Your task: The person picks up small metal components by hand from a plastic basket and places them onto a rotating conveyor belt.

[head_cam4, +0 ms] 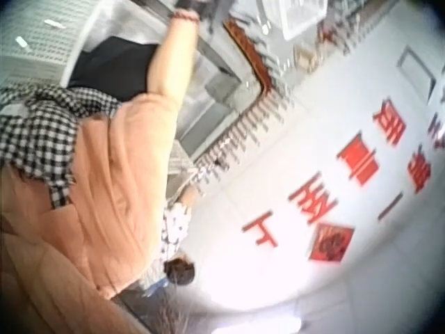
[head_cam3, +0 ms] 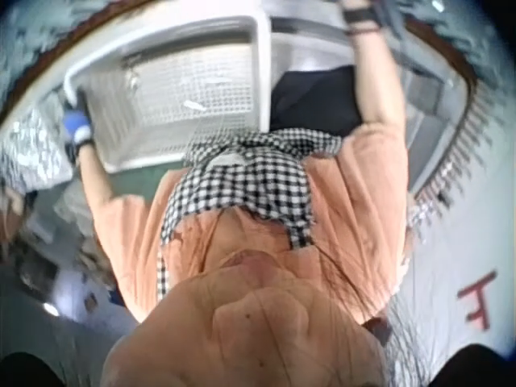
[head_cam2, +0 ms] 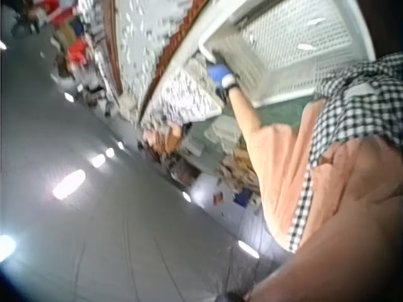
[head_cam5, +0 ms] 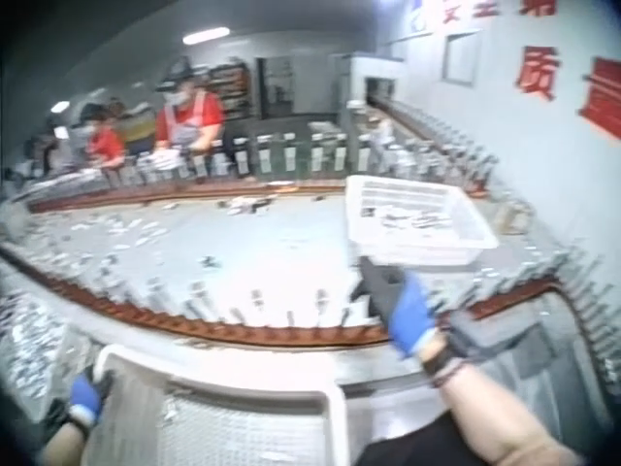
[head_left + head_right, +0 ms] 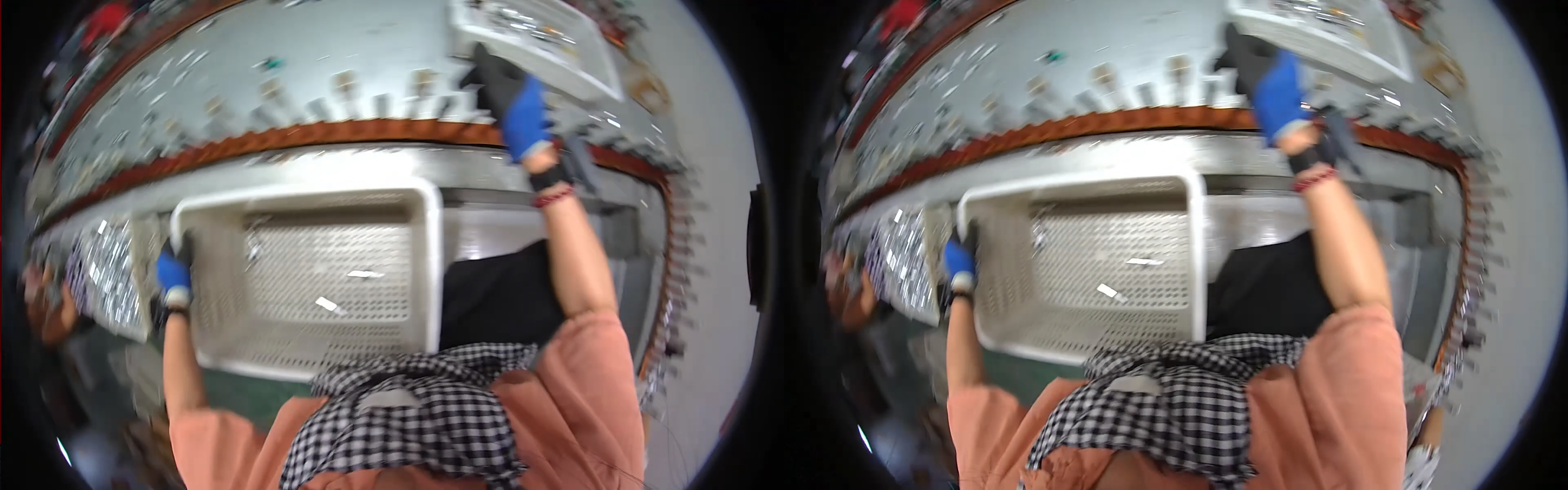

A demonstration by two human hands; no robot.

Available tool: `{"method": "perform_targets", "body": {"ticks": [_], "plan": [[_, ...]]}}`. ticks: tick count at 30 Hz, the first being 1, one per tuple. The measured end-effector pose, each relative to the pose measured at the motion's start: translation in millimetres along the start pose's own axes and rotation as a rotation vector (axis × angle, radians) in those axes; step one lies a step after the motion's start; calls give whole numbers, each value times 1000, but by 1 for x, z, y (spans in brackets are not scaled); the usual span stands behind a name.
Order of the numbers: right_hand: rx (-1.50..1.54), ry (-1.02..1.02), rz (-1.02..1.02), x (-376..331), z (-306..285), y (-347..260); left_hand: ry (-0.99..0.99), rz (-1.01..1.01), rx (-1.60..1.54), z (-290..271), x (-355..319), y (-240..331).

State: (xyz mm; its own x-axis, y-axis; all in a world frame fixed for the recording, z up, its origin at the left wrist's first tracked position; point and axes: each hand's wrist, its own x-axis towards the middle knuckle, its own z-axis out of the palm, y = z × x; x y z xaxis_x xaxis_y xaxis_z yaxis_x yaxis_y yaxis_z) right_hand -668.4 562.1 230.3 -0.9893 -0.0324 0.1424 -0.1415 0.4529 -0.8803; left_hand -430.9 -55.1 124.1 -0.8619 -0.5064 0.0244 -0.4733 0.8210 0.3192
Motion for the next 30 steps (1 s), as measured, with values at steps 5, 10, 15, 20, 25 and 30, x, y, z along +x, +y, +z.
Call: {"method": "perform_targets", "body": {"ticks": [5, 10, 15, 20, 25, 30], "plan": [[201, -76, -104, -9, -4, -60, -48, 9, -138, -1, 0, 5], [-139, -760, -414, -60, 16, -80, -34, -10, -106, 5, -2, 21], [47, 40, -487, 9, -70, -21, -48, -3, -85, 6, -2, 34], [311, 42, -24, 37, -96, 75, -64, 49, -86, 8, 7, 16], [223, -176, 9, -50, -22, -85, -47, 37, -121, 14, 1, 9], [-63, -78, -310, -55, -27, -47, -47, 18, -88, 10, -6, 21]]}}
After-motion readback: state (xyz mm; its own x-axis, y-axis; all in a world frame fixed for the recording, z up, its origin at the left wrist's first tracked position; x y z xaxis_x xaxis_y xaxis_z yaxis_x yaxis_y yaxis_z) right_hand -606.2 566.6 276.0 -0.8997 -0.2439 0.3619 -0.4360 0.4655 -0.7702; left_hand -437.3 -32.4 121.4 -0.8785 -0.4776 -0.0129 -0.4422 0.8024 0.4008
